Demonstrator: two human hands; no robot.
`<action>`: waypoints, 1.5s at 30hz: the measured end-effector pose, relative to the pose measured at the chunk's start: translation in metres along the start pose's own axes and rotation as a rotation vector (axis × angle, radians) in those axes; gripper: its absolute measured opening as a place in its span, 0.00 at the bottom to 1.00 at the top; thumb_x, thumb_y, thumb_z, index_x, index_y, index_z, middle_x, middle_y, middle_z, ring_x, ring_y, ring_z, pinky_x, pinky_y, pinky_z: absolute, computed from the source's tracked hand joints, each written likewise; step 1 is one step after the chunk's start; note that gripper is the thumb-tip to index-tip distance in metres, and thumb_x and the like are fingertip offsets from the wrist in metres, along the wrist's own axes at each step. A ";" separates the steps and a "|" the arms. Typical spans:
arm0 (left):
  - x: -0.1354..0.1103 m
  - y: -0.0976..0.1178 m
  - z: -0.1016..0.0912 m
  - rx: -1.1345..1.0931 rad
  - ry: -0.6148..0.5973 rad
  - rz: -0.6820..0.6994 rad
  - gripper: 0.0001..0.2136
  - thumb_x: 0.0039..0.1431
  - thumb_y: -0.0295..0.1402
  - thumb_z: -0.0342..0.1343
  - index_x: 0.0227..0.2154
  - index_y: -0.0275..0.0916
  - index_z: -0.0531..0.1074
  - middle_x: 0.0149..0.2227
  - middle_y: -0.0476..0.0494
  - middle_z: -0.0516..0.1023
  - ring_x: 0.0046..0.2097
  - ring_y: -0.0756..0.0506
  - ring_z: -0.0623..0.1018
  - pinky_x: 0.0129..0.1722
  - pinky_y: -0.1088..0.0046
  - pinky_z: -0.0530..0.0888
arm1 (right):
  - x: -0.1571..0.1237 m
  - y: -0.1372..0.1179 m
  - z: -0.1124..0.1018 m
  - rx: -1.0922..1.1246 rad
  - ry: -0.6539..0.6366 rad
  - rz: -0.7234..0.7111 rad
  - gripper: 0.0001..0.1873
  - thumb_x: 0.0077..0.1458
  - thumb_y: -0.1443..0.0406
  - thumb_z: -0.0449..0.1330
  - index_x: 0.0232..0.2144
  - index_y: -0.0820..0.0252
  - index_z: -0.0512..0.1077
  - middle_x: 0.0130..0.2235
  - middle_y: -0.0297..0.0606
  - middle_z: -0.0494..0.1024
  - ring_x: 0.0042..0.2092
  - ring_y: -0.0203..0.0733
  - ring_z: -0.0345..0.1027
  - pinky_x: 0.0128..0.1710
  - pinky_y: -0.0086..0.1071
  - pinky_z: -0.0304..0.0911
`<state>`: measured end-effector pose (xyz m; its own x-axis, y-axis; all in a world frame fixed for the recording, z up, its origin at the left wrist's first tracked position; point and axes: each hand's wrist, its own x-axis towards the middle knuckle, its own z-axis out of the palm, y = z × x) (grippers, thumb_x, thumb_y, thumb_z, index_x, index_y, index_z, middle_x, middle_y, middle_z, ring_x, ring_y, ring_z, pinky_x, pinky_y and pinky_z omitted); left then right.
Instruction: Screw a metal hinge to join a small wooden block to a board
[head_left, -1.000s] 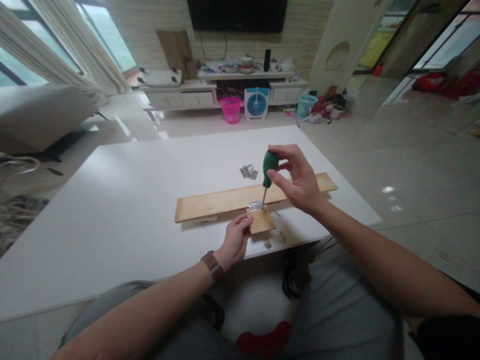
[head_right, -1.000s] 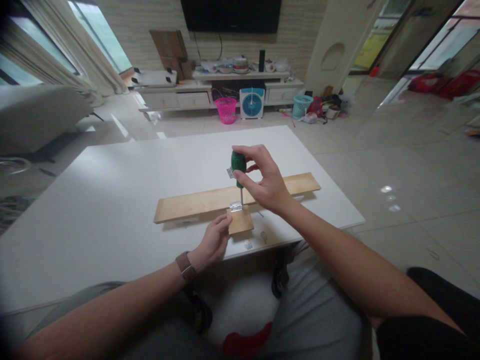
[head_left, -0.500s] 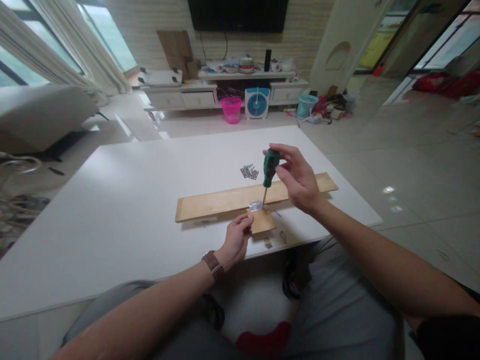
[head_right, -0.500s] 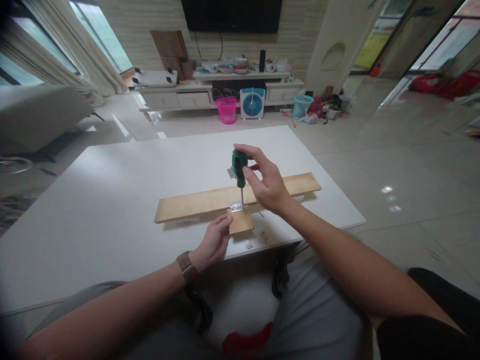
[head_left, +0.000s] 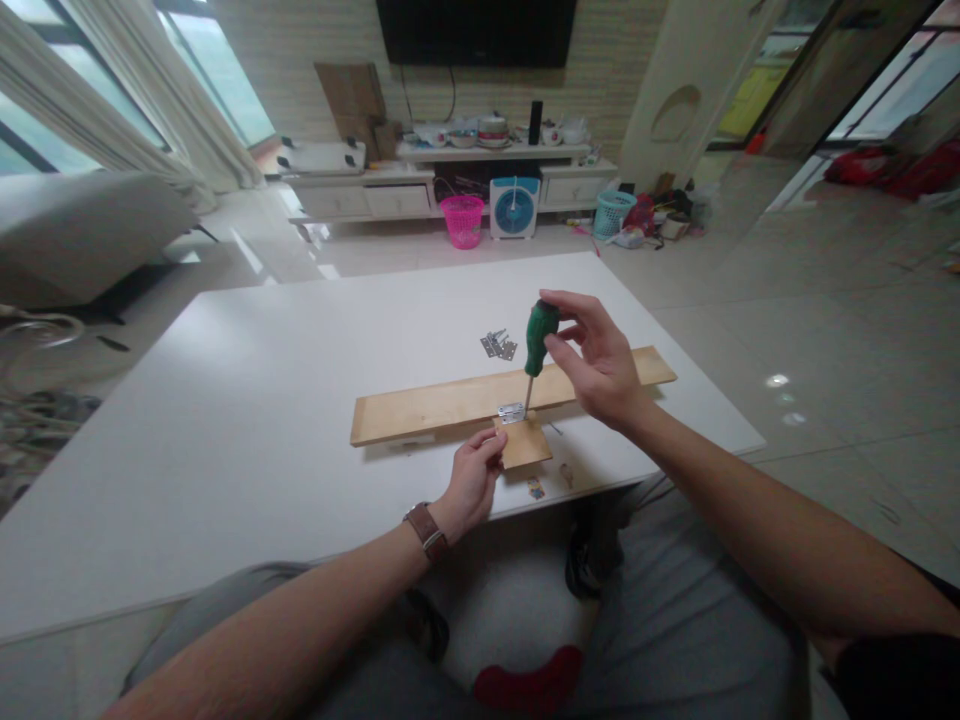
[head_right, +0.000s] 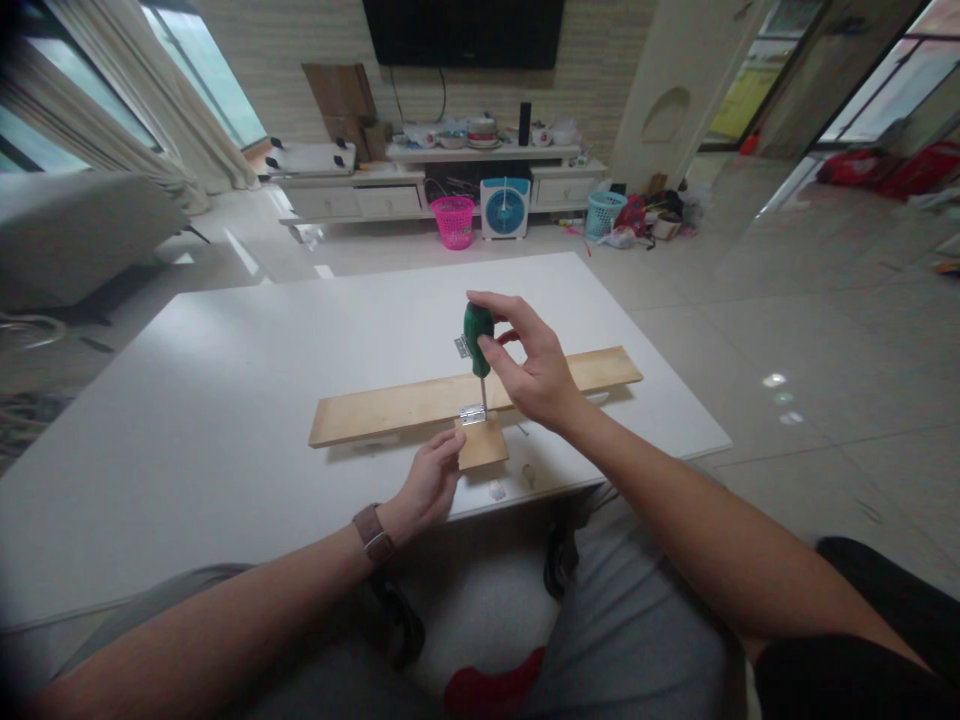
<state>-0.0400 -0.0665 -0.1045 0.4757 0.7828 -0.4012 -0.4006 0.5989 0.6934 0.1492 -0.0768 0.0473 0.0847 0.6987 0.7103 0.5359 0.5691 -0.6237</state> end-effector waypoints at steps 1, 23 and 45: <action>0.000 0.000 0.000 0.004 -0.004 0.001 0.18 0.41 0.38 0.79 0.35 0.36 0.84 0.38 0.41 0.84 0.37 0.47 0.78 0.40 0.71 0.73 | 0.000 0.000 0.000 -0.016 0.019 -0.010 0.21 0.65 0.62 0.62 0.59 0.44 0.72 0.52 0.36 0.75 0.50 0.43 0.73 0.43 0.36 0.76; -0.001 0.000 0.001 0.008 -0.014 0.016 0.15 0.45 0.36 0.77 0.36 0.37 0.83 0.38 0.41 0.84 0.38 0.46 0.79 0.41 0.70 0.73 | -0.002 -0.003 0.002 0.040 -0.033 0.019 0.22 0.69 0.63 0.55 0.63 0.45 0.69 0.58 0.38 0.75 0.57 0.45 0.72 0.48 0.38 0.74; -0.001 0.000 0.001 0.009 -0.007 0.020 0.16 0.44 0.37 0.77 0.35 0.37 0.83 0.38 0.41 0.84 0.38 0.46 0.79 0.41 0.69 0.73 | -0.001 -0.005 0.001 -0.003 -0.014 -0.006 0.23 0.66 0.65 0.58 0.61 0.44 0.71 0.56 0.37 0.75 0.53 0.44 0.73 0.46 0.38 0.74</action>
<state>-0.0397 -0.0672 -0.1039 0.4728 0.7935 -0.3832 -0.4030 0.5814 0.7068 0.1461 -0.0798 0.0496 0.0694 0.7011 0.7097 0.5385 0.5725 -0.6183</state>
